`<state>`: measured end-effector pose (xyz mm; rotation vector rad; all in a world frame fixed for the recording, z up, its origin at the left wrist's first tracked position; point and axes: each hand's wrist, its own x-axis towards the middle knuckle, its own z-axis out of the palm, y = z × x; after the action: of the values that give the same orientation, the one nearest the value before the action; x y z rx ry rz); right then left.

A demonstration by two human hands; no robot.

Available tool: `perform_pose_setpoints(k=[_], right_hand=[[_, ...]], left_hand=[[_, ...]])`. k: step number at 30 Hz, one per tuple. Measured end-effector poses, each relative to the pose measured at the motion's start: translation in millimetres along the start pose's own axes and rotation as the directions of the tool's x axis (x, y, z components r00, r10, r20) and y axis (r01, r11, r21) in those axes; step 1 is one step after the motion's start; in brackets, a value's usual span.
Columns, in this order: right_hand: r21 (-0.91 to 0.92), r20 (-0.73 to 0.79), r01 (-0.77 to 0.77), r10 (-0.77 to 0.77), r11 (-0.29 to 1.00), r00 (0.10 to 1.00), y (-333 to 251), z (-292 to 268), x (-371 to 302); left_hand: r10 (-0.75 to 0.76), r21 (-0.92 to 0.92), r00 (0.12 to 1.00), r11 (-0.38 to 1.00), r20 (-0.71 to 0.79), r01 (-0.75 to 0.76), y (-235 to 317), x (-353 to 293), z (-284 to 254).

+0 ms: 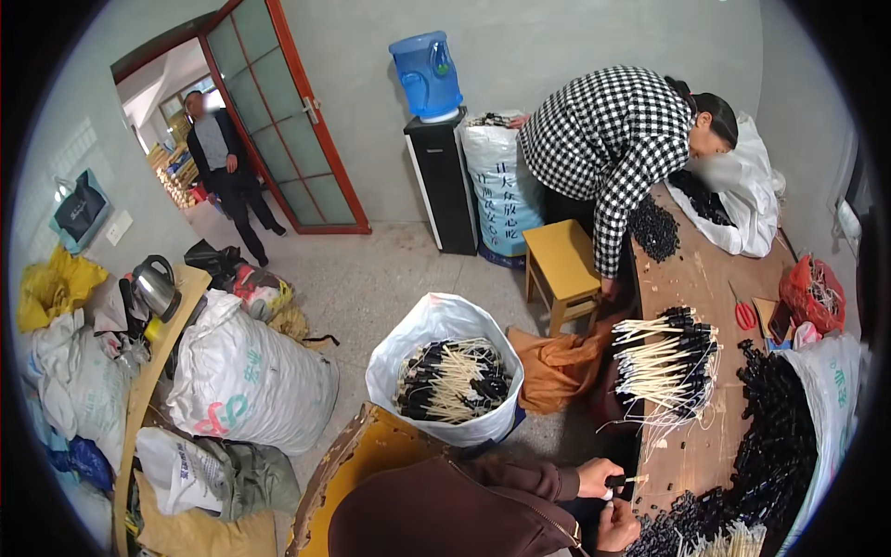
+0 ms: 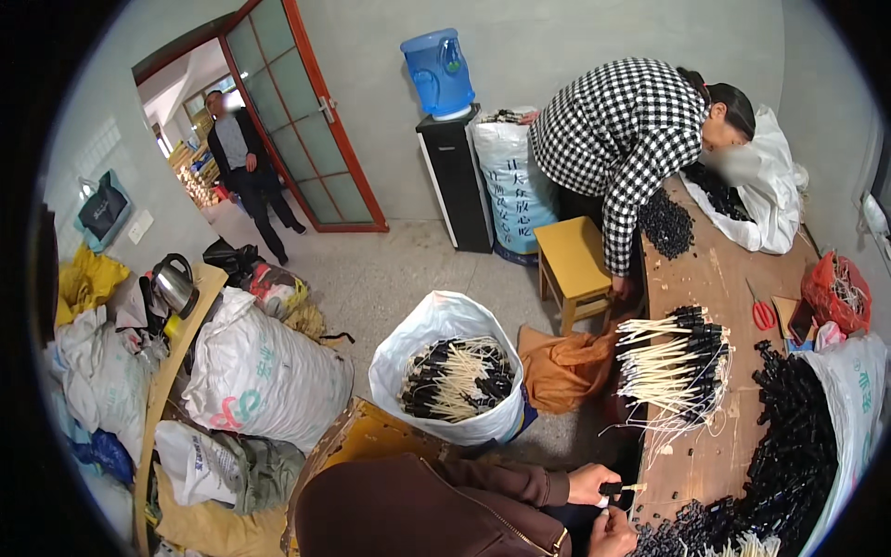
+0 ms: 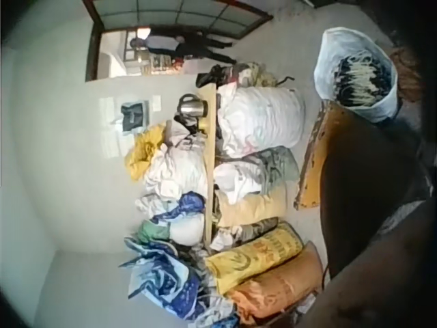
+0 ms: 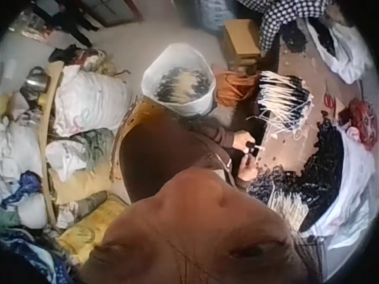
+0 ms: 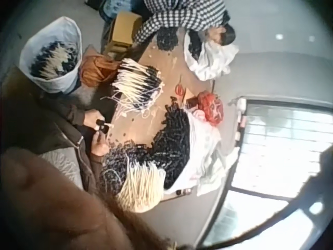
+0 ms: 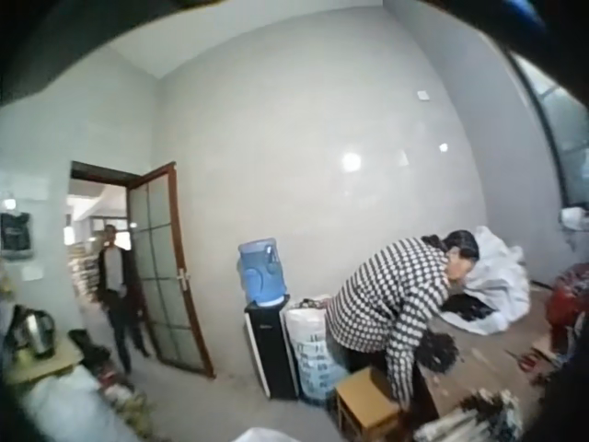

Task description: The person assembles stick and wire components by inserting them into plastic connectors and attaching clips by hand.

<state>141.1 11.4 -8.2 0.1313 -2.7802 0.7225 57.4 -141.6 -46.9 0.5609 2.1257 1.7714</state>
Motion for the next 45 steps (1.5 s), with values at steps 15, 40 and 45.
perform_pose_setpoints(k=[15, 40, 45], right_hand=[[0.147, 0.003, -0.037, 0.037, 0.988, 0.999, 2, -9, -3], [0.298, 0.045, -0.118, 0.109, 0.947, 0.993, 2, -17, -10], [0.208, -0.011, -0.114, 0.119, 0.972, 0.993, 19, -1, -18]], left_hand=[[-0.023, 0.083, 1.000, 0.996, -0.014, 0.024, 14, -2, 7], [0.116, 0.217, 0.993, 0.970, -0.028, -0.108, 15, -7, 18], [0.104, 0.176, 0.994, 0.979, 0.011, -0.105, 19, -2, 15]])
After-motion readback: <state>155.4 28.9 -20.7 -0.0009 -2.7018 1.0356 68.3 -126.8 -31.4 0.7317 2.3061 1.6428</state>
